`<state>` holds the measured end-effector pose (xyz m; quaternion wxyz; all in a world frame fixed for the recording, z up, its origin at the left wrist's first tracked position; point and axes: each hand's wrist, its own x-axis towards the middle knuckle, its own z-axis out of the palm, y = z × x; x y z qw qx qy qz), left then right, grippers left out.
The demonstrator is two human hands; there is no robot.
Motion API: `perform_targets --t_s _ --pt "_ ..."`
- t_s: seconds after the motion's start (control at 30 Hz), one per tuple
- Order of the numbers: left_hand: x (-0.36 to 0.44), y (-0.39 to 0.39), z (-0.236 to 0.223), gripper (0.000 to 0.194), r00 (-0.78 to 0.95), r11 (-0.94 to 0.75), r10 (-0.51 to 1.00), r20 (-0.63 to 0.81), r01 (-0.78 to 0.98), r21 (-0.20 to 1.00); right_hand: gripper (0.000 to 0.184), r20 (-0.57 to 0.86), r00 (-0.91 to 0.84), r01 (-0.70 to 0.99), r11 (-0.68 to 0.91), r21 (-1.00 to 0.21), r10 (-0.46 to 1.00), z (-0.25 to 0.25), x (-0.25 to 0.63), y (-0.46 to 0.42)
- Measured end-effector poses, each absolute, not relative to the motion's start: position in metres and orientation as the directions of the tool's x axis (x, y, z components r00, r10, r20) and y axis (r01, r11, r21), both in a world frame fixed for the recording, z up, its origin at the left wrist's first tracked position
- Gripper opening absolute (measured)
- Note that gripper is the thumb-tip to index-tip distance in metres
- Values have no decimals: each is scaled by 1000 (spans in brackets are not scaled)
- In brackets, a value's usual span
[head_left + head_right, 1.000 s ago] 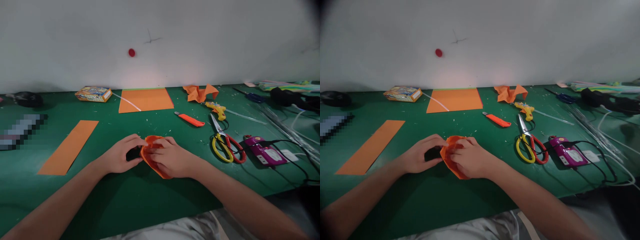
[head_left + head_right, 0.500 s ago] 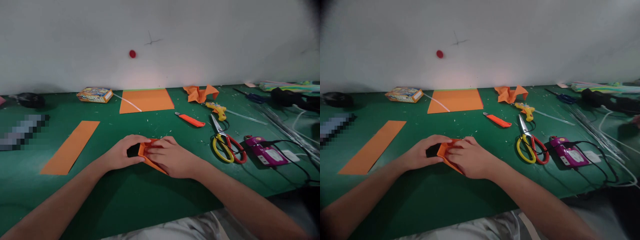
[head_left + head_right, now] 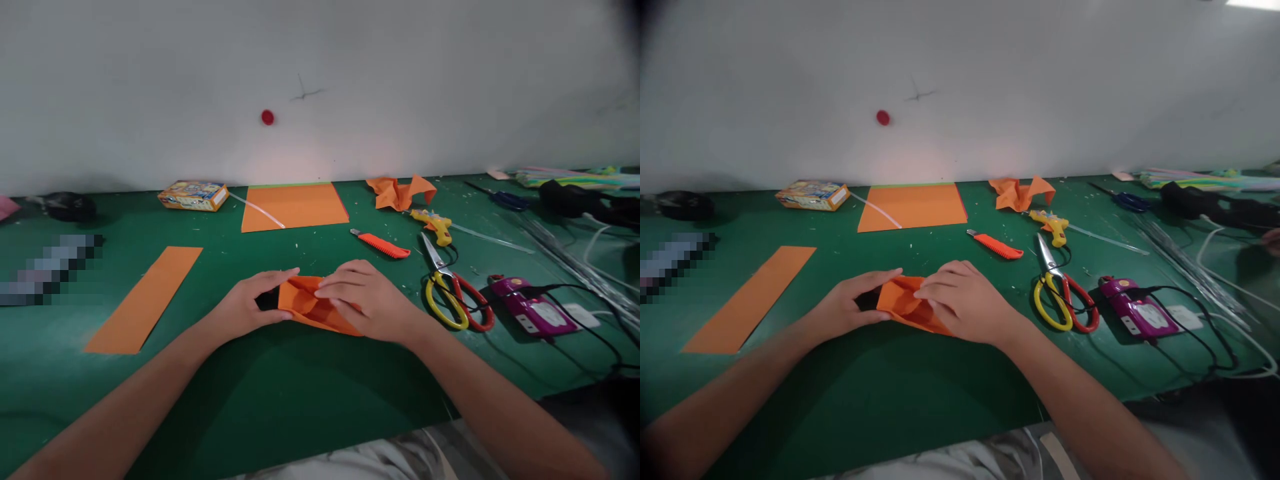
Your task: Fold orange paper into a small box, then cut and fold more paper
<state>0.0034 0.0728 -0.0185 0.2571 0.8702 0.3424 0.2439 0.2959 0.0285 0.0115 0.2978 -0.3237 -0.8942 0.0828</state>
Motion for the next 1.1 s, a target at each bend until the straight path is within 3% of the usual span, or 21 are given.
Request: perform_targets --t_s 0.27,0.4,0.53,0.63,0.87,1.0,1.1 --pt "6 69 -14 75 627 -571 766 143 562 598 43 117 -787 577 790 -207 606 0 274 22" --pt "5 70 -15 60 683 -637 705 191 490 595 41 76 -787 589 783 -198 612 -3 269 21" --pt "2 67 -9 39 736 -698 633 239 410 587 38 106 -795 574 798 -185 597 -5 266 21" --pt "-2 65 0 34 773 -745 592 229 416 522 41 114 -799 565 801 -197 591 -8 265 20" --pt "-6 64 9 30 813 -856 504 293 515 43 36 159 -810 548 825 -139 565 -11 259 20" --pt "-9 63 13 24 845 -863 464 267 499 -77 38 345 -719 629 776 -46 604 1 268 20" --pt "-12 64 16 23 839 -850 485 247 518 -91 39 498 -571 720 690 -79 653 10 283 20"
